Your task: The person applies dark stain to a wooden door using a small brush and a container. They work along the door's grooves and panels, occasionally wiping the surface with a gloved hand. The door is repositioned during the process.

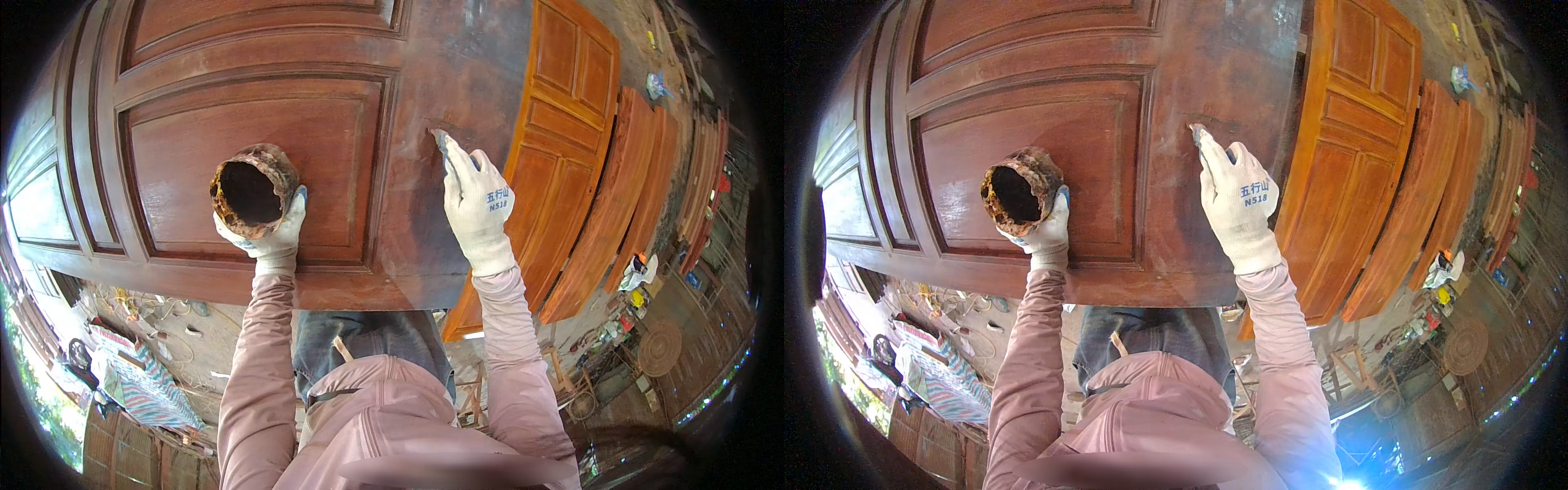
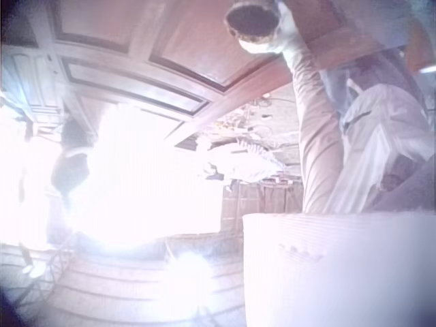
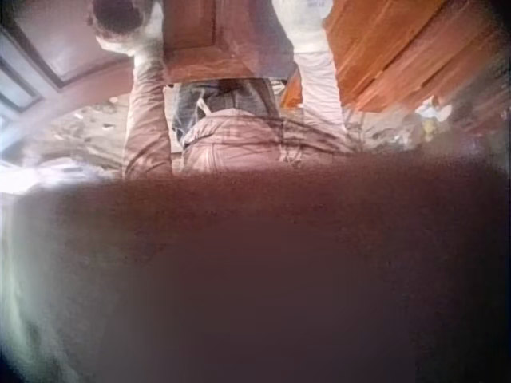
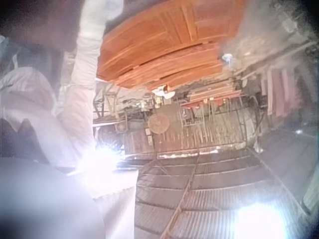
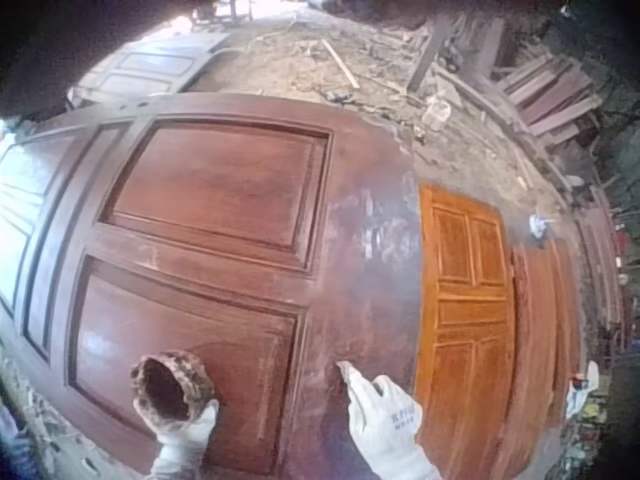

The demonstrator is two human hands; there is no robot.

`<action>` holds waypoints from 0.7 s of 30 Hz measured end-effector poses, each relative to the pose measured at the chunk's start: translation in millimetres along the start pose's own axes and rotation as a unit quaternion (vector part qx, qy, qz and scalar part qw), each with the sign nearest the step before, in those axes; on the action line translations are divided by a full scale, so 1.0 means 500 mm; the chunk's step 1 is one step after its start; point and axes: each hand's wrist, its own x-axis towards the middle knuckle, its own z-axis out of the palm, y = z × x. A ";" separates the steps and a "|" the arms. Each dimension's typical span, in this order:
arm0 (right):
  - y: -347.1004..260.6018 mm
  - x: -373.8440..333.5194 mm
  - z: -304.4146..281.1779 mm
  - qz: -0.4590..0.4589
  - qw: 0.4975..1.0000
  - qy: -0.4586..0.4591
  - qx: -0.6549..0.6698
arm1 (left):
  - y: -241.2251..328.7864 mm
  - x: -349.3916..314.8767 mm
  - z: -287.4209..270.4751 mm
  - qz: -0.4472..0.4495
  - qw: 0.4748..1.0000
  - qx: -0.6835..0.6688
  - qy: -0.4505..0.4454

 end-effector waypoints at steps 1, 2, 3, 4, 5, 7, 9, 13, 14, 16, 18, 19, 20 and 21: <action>-0.002 0.002 0.002 -0.002 1.000 0.006 0.002 | 0.000 0.000 -0.001 -0.008 1.000 0.005 -0.008; -0.004 0.004 0.004 -0.001 1.000 -0.001 -0.005 | -0.001 0.001 -0.001 0.008 0.999 0.037 -0.015; -0.007 0.007 0.008 0.000 1.000 -0.009 -0.011 | -0.002 0.002 -0.002 0.025 0.997 0.070 -0.023; -0.010 0.008 0.009 -0.002 1.000 0.000 -0.015 | -0.003 0.003 -0.004 0.042 0.993 0.104 -0.032; -0.012 0.008 0.010 -0.003 1.000 -0.019 -0.017 | -0.004 0.003 -0.005 0.039 0.994 0.098 -0.030; -0.015 0.007 0.010 -0.016 0.999 -0.022 -0.021 | -0.004 0.003 -0.003 0.030 0.996 0.085 -0.023; -0.016 0.005 0.009 -0.009 1.000 -0.016 -0.002 | -0.002 -0.001 0.000 -0.011 1.000 0.002 -0.006; -0.017 0.005 0.003 0.017 1.000 -0.010 -0.003 | 0.002 -0.006 0.008 -0.057 0.993 -0.099 0.026; -0.019 0.003 0.001 0.020 1.000 0.007 -0.006 | 0.001 -0.005 0.006 -0.063 0.996 -0.056 -0.004; -0.019 -0.002 -0.002 0.012 1.000 -0.012 0.007 | -0.001 -0.004 0.003 -0.034 0.999 -0.007 -0.005; -0.014 -0.009 -0.004 0.052 0.995 -0.081 0.033 | -0.004 -0.004 0.001 -0.022 0.999 0.024 -0.008; -0.010 -0.014 -0.005 0.033 0.999 -0.006 0.033 | -0.004 -0.004 0.000 -0.025 0.999 0.029 -0.011; 0.000 -0.012 -0.003 0.029 0.999 0.029 0.031 | -0.005 -0.004 0.001 -0.030 0.999 0.035 -0.016; 0.009 -0.012 -0.001 0.020 0.997 0.074 0.031 | -0.004 -0.004 0.002 -0.041 0.999 0.010 -0.016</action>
